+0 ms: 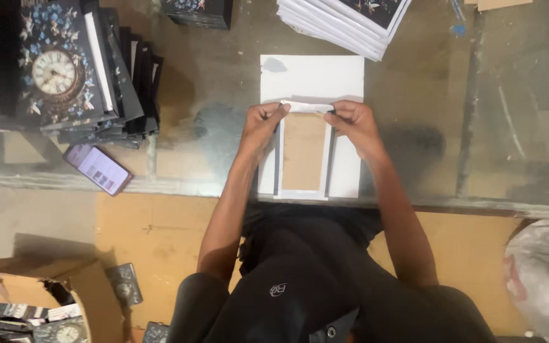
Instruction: The person assembles books by placing a printed cover sheet over a cardboard insert, folding the edges, and pressing them flat. The person repeats this process for multiple units, stacking the finished books on the table.
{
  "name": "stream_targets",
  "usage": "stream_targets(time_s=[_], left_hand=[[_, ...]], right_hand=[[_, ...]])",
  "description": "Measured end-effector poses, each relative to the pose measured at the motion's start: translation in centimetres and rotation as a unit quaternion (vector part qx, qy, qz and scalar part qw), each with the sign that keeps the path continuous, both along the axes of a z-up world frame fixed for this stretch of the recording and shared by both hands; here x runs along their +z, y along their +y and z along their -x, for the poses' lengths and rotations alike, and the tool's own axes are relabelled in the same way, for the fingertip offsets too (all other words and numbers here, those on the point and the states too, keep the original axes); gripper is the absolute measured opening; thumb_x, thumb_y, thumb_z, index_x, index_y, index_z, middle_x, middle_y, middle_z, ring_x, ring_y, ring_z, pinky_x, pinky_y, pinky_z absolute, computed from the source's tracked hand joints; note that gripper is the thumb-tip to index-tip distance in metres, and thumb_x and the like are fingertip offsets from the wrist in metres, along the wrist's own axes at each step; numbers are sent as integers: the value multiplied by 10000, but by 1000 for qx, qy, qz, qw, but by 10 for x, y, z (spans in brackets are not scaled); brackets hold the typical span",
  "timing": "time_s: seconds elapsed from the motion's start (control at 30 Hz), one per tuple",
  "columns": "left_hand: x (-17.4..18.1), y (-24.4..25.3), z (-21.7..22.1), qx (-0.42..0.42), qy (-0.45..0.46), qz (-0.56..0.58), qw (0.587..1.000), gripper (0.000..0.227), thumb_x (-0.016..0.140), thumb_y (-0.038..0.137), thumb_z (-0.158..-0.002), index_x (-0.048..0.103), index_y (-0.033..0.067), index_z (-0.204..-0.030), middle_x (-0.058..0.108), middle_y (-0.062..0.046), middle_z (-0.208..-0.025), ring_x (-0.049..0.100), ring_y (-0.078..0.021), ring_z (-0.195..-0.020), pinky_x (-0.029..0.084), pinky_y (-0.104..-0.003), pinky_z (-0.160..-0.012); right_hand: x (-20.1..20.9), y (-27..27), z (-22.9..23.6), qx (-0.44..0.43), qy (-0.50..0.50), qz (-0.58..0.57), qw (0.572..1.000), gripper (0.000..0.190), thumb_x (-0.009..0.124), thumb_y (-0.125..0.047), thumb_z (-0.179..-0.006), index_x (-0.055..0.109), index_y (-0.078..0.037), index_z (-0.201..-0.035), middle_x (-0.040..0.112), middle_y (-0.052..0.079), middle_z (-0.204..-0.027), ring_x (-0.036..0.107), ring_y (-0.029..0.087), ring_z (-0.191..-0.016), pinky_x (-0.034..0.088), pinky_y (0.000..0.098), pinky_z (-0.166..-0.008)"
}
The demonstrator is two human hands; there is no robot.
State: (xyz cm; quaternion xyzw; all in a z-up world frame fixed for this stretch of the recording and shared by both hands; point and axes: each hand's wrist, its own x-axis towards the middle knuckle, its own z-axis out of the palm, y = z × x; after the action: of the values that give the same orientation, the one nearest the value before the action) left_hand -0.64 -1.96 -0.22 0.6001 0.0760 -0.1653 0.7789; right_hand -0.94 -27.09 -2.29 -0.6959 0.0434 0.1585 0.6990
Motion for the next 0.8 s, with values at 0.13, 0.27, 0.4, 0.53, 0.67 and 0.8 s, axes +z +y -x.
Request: stream_targets(time_s=[0.13,0.27,0.4,0.53,0.67,0.8], left_hand=[[-12,4,3,-24,-1,11,1000,204,725,164,-988,744,-14,-890,690,39,-777,517,-27,-669,410,-231,-564],[-13,22,-16,-97,-9,-36,995,167,701,176,-969,752,26,-1023,716,60,-852,592,-8,-745,486,-199,-626],[-15,34,-30,-130,-44,-81,987,201,686,166,-1000,777,-4,-1057,727,-28,-909,629,-58,-799,569,-264,-680],[-16,32,-33,-107,-201,-332,915,219,706,128,-976,783,44,-1162,794,-108,-1043,690,-205,-887,570,-364,-823],[-10,33,-31,-130,-376,-389,831,466,772,230,-938,645,52,-1349,681,-200,-1327,616,-382,-1246,465,-410,-1079],[0,30,-29,-258,-340,-360,830,818,763,271,-858,402,19,-1547,479,-247,-1522,448,-370,-1405,335,-412,-1185]], right_hand=[[-14,-4,0,12,12,3,1000,205,761,-144,-956,720,-23,-1116,778,41,-1000,660,49,-779,491,204,-601],[-16,-9,-16,19,33,8,999,197,754,-133,-960,710,-31,-1122,772,30,-1023,657,48,-803,495,208,-607],[-7,-10,-22,67,-3,3,998,287,771,-111,-926,702,-38,-1194,759,27,-1083,684,72,-914,553,236,-737],[7,-8,-20,121,-316,243,909,379,862,-63,-820,772,-46,-1188,741,80,-1258,650,233,-1126,508,343,-999],[5,-1,-3,105,-349,313,877,279,866,-55,-853,815,-88,-1125,751,22,-1275,566,259,-1135,488,368,-1018],[2,1,4,93,-334,326,880,197,839,-64,-916,825,-108,-1108,748,-18,-1290,568,244,-1208,504,366,-1073]])
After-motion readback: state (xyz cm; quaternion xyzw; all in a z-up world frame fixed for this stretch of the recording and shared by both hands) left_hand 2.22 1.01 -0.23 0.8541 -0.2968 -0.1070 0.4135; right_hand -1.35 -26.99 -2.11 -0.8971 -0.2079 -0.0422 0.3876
